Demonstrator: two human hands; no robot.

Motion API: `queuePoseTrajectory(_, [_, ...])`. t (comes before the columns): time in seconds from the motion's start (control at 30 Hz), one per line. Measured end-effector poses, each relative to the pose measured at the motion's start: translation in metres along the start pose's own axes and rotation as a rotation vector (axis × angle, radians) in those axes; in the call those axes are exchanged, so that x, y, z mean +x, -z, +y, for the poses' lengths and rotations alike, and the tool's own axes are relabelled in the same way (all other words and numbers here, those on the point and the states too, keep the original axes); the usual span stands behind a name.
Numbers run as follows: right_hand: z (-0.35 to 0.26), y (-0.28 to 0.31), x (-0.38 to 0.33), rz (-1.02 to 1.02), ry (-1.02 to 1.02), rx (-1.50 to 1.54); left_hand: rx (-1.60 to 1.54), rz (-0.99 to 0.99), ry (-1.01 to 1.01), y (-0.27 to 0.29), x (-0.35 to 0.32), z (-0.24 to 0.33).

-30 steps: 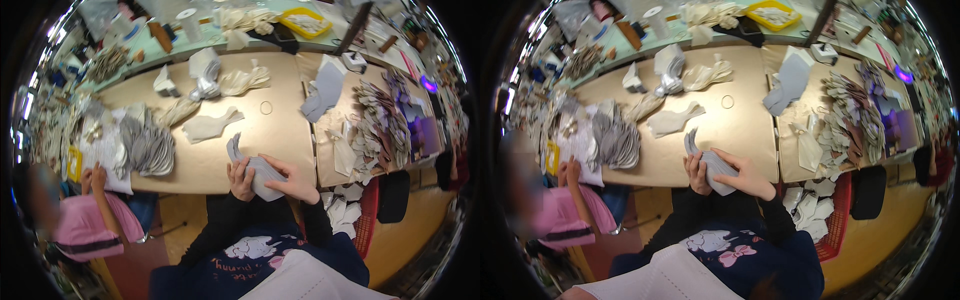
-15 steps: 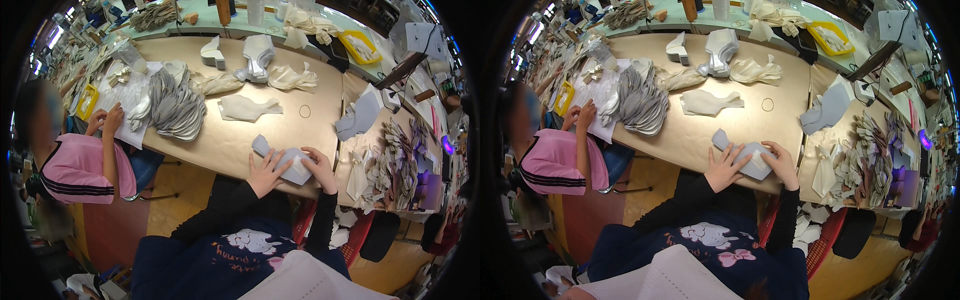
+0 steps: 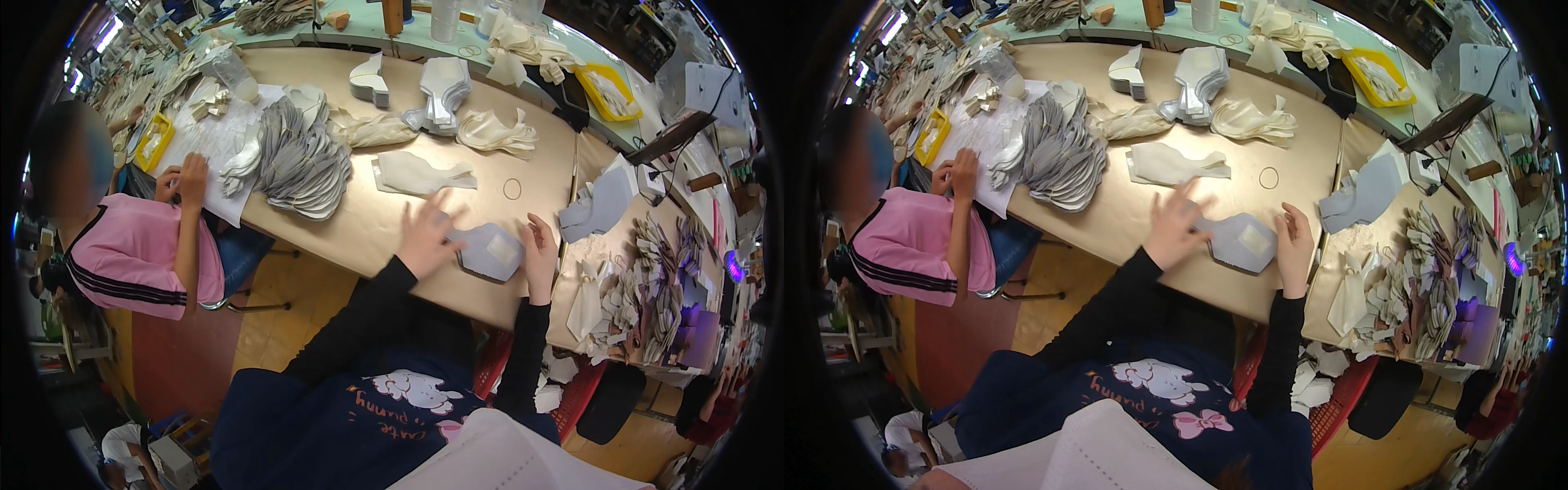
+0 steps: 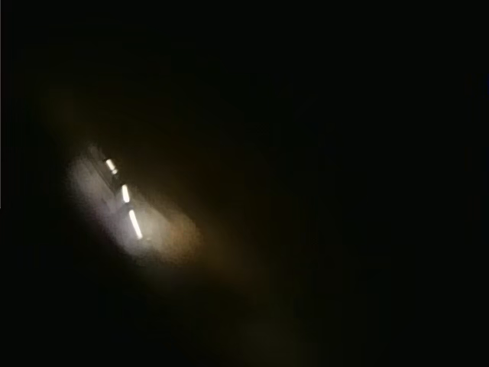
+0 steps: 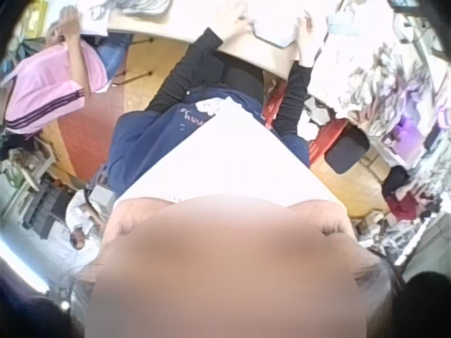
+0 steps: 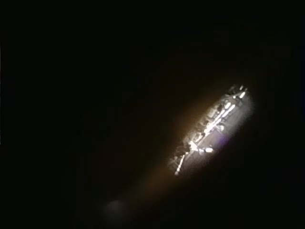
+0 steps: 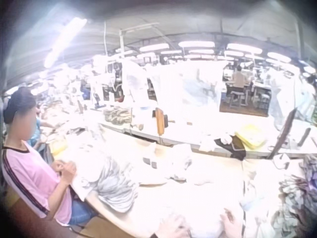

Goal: The person repeatedly folds small white fabric pieces, likely mask components, using both hands on a cluttered worktable. They align edges, press folds, and stack finished pieces while occasionally picking up new pieces from nearby piles.

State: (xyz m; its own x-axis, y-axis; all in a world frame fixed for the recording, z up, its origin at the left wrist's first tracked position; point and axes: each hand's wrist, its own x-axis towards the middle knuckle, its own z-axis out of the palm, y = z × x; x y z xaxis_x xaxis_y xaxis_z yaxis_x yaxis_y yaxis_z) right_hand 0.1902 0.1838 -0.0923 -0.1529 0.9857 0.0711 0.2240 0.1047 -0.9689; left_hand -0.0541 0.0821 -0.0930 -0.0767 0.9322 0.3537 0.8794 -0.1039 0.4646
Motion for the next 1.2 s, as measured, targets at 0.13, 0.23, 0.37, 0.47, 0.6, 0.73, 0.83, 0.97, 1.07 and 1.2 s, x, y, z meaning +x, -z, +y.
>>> queuePoseTrajectory(0.13, [0.016, 0.004, -0.001, 0.104, -0.071, 0.102, -0.189, 0.371, 0.560, 0.017, 0.032, -0.075])
queuePoseTrajectory(0.23, [0.022, 0.003, -0.004, 0.123, -0.045, 0.064, -0.182, 0.250, 0.547, 0.022, 0.043, -0.102])
queuePoseTrajectory(0.37, [0.019, 0.003, -0.006, 0.118, -0.068, 0.081, -0.316, 0.231, 0.558, 0.025, 0.049, -0.099])
queuePoseTrajectory(0.47, [0.008, 0.002, -0.006, 0.119, -0.008, 0.045, -0.846, 0.321, 0.585, 0.032, 0.054, -0.091])
queuePoseTrajectory(0.6, [-0.006, -0.001, -0.009, 0.101, 0.031, -0.069, -1.234, 0.197, 0.731, 0.046, 0.060, -0.079])
queuePoseTrajectory(0.73, [-0.012, -0.002, -0.008, 0.093, 0.014, -0.087, -1.463, -0.057, 0.663, 0.064, 0.085, -0.052])
queuePoseTrajectory(0.83, [-0.011, -0.003, -0.003, 0.142, 0.028, -0.076, -1.534, -0.121, 0.538, 0.065, 0.126, -0.016])
queuePoseTrajectory(0.97, [-0.006, -0.009, 0.005, 0.223, 0.032, -0.161, -1.813, -0.255, 0.309, 0.029, 0.212, 0.033])
queuePoseTrajectory(1.07, [-0.005, -0.013, 0.008, 0.279, 0.085, -0.256, -1.887, -0.163, 0.326, -0.035, 0.278, 0.065])
queuePoseTrajectory(1.2, [-0.004, -0.015, 0.008, 0.306, 0.074, -0.226, -1.879, -0.033, 0.851, -0.140, 0.327, 0.074])
